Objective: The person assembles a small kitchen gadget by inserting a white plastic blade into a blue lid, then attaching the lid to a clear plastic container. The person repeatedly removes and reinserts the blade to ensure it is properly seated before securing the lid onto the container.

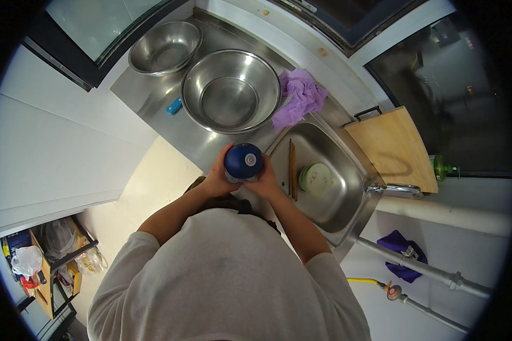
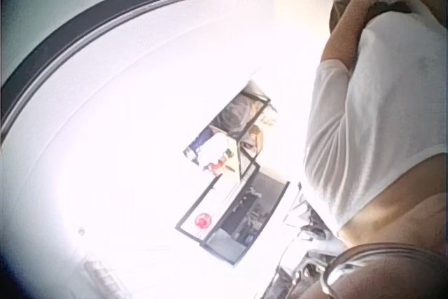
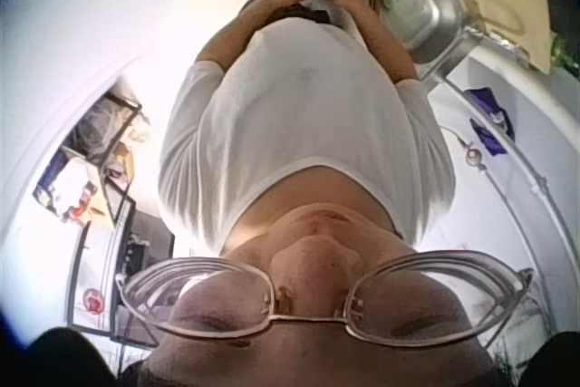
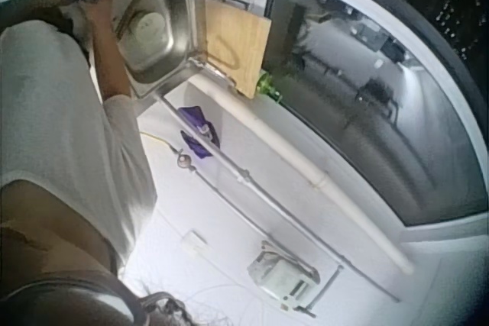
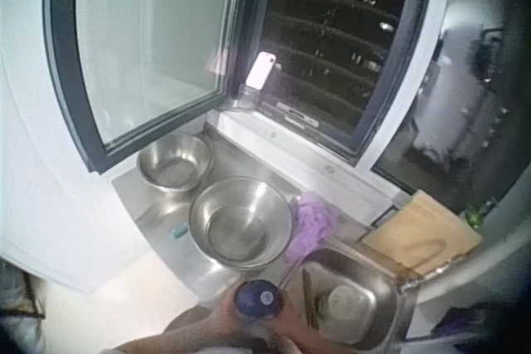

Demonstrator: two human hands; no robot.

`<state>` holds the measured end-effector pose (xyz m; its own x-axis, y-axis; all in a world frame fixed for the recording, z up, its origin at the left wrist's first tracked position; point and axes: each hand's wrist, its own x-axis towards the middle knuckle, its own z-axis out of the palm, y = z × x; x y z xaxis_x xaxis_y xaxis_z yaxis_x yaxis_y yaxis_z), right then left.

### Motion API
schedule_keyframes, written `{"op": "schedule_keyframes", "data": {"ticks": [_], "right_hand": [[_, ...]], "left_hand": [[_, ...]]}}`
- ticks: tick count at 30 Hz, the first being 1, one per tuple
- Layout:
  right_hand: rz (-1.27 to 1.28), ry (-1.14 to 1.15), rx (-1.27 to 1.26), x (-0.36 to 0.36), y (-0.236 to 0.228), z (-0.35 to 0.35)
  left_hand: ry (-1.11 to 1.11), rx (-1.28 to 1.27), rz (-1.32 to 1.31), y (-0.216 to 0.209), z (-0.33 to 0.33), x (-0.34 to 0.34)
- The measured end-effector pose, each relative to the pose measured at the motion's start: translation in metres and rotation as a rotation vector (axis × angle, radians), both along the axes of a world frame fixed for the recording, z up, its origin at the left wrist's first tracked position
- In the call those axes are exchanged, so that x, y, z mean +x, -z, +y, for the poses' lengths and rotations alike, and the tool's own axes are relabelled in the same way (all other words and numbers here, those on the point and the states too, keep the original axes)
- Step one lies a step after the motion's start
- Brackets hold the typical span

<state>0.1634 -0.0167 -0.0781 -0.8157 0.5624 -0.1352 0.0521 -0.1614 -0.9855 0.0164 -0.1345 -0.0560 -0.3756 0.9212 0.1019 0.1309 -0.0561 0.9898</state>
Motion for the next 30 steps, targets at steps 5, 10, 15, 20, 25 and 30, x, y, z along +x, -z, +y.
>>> {"op": "schedule_keyframes", "data": {"ticks": [5, 10, 15, 20, 25, 30], "right_hand": [[-0.101, -0.087, 0.165, -0.001, 0.001, -0.005], [-0.198, -0.085, 0.602, -0.004, -0.014, -0.005], [-0.268, -0.207, 0.950, -0.033, -0.082, -0.007], [-0.389, -0.270, 0.697, -0.051, -0.096, 0.006], [-0.252, -0.170, 0.438, -0.029, -0.070, 0.020], [-0.181, -0.031, 0.434, -0.022, -0.077, 0.009]], "left_hand": [[0.018, 0.025, 0.076, 0.022, -0.020, -0.006], [-0.024, -0.014, 0.244, 0.034, -0.020, -0.009], [-0.045, -0.129, 0.177, 0.036, -0.012, -0.004], [-0.070, -0.178, 0.178, 0.026, -0.011, -0.009], [-0.055, -0.119, 0.235, -0.006, -0.012, -0.022], [0.008, -0.201, 0.255, -0.040, -0.009, -0.028]]}}
